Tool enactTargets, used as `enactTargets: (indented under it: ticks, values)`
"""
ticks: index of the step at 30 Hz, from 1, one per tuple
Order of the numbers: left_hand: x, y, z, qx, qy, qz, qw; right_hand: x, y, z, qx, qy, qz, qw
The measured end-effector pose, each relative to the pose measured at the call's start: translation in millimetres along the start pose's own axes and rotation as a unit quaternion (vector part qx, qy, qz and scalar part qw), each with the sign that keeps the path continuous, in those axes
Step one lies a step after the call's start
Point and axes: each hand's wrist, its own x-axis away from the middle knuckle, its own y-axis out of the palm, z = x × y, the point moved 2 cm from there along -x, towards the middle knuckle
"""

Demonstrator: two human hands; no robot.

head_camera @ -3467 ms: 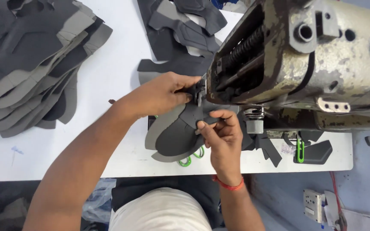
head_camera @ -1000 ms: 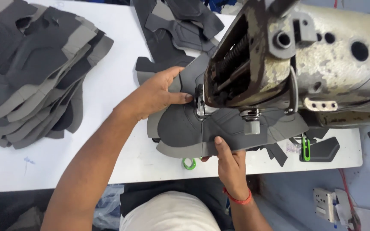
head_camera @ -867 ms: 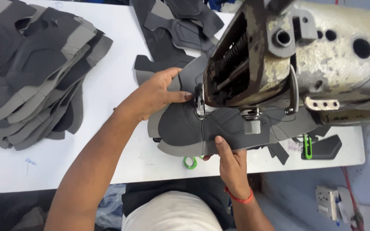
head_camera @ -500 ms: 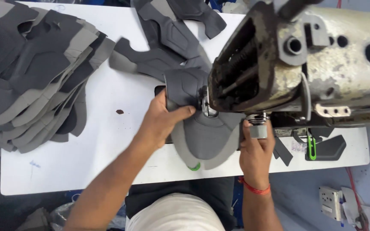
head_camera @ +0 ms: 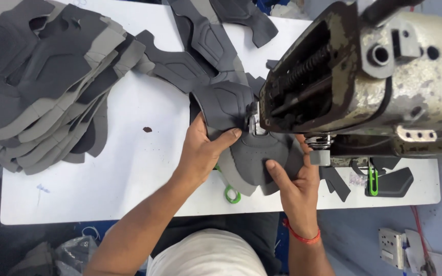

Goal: The person assembles gray and black shoe parts by hand, aligning them under a sewing machine needle, and sews them together. They trim excess thread with green scissors and repeat the process for multiple units.

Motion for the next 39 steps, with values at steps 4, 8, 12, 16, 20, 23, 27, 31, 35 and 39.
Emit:
enactTargets:
  ticks: [4, 8, 12, 16, 20, 23, 27, 31, 35, 39]
  values:
    - [6, 9, 1, 0.019, 0.045, 0.026, 0.998, -7, -10, 6, 0.007, -0.003, 0.012, 1.0]
    - [10, 15, 2, 0.009, 0.067, 0.052, 0.996, -13, -10, 5, -0.013, -0.003, 0.04, 0.999]
    - [14, 16, 3, -0.046, 0.086, 0.063, 0.993, -18, -11, 6, -0.03, -0.028, 0.042, 0.998]
    - [10, 17, 10, -0.113, 0.098, 0.063, 0.987, -22, -16, 14, -0.043, -0.012, 0.041, 0.998]
    - [2, 10, 6, -0.109, 0.084, 0.044, 0.989, -20, -16, 24, -0.055, -0.045, 0.016, 0.997]
    - [-17, -9, -3, -0.026, -0.029, 0.056, 0.998, -17, -22, 39, -0.045, -0.024, 0.038, 0.998]
    - [-21, -17, -3, 0.076, -0.137, 0.049, 0.986, -25, -16, 20, -0.025, -0.046, 0.059, 0.997]
    - [-8, -9, -11, 0.085, -0.06, 0.032, 0.994, -33, -21, 14, 0.056, -0.04, 0.072, 0.995]
    - [8, 0, -15, 0.048, 0.002, 0.068, 0.997, -39, -39, 42, 0.116, -0.072, 0.094, 0.986]
    - [15, 1, -24, 0.035, 0.019, 0.083, 0.996, -41, -29, 18, 0.489, -0.397, 0.039, 0.776]
